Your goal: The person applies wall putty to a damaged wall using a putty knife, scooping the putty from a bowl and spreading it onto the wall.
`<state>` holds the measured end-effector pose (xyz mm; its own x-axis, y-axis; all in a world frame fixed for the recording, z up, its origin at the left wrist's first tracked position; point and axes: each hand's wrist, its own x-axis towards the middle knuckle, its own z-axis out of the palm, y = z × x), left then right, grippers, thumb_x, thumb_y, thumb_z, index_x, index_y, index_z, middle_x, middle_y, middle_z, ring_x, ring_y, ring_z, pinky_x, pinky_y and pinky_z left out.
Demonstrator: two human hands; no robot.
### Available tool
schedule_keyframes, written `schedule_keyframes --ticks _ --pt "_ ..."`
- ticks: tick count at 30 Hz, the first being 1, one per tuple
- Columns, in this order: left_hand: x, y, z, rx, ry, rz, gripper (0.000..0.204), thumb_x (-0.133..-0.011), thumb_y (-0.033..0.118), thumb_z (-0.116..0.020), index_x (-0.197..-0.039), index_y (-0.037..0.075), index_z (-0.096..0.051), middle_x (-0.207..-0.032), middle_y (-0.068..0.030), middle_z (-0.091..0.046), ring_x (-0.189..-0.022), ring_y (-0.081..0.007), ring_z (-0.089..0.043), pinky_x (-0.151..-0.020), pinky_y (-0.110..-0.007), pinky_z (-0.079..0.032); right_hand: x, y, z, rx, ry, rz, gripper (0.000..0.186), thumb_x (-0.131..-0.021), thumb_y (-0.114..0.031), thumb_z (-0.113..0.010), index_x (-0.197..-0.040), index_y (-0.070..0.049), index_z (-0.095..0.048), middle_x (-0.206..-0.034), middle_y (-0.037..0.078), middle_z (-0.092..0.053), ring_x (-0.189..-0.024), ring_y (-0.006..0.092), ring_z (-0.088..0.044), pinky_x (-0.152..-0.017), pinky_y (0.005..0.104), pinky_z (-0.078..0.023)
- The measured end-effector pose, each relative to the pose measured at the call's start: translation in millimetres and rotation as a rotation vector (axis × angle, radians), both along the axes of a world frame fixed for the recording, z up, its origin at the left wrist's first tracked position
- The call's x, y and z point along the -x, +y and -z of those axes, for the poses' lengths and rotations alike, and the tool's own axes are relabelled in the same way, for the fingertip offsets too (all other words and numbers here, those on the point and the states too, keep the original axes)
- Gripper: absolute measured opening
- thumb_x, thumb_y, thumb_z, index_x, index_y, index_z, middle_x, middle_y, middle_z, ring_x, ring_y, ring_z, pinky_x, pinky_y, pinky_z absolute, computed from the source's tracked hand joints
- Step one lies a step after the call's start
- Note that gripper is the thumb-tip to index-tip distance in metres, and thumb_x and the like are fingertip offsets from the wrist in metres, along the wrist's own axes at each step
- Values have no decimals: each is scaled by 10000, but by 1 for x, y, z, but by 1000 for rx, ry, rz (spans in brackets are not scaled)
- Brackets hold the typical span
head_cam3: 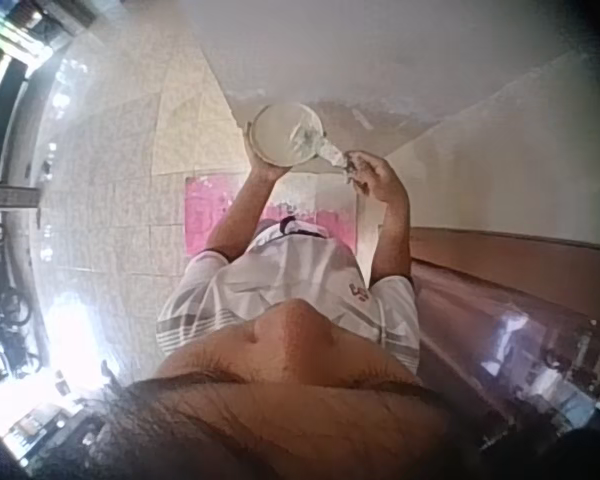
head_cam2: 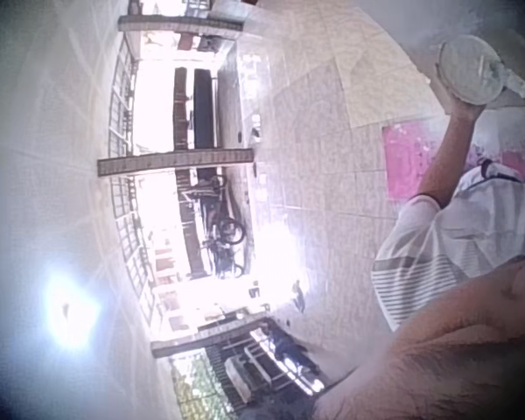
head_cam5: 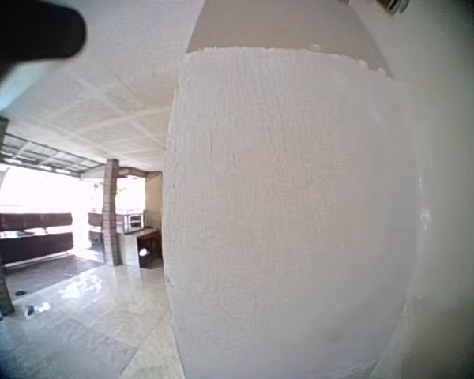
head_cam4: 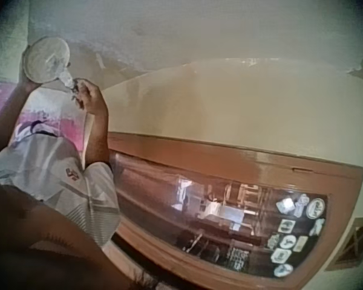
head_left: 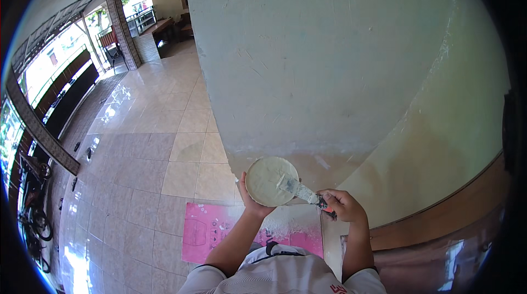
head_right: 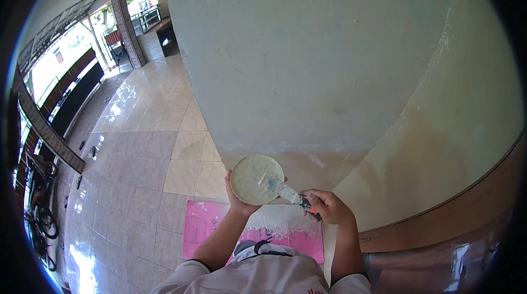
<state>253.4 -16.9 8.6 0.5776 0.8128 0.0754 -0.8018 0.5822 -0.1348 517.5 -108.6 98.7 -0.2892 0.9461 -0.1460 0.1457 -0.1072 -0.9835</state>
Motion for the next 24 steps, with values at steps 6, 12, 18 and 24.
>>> schedule_keyframes --ticks 6,12,18,24 --pt "13 6 -4 -123 185 -33 898 -910 802 -380 -1601 229 -395 -1627 -150 -396 -1436 -508 -411 -1056 -871 -313 24 6 1 -204 -46 43 343 -1088 -168 -544 -1367 5 -642 -847 39 -638 -662 114 -554 -600 299 -480" --pt "46 21 5 -120 315 -59 891 -915 795 -391 -1604 230 -395 -1638 -156 -381 -1449 -502 -397 -1048 -886 -302 80 24 3 -594 -524 67 553 -899 -82 -686 -1447 -66 -606 -993 96 -656 -786 233 -601 -726 350 -513" --pt "83 33 17 -153 346 -76 908 -905 802 -448 -1606 227 -391 -1646 -154 -372 -1457 -521 -372 -1031 -906 -280 112 43 29 -842 -707 129 651 -863 5 -679 -1495 -95 -559 -1127 103 -644 -989 308 -560 -895 429 -457" --pt "129 29 35 -212 243 -17 1008 -851 845 -477 -1618 200 -364 -1632 -219 -366 -1428 -618 -369 -1009 -854 -375 141 101 133 -951 -717 375 778 -852 42 -682 -1581 -117 -462 -1204 128 -621 -1013 335 -552 -946 471 -412"
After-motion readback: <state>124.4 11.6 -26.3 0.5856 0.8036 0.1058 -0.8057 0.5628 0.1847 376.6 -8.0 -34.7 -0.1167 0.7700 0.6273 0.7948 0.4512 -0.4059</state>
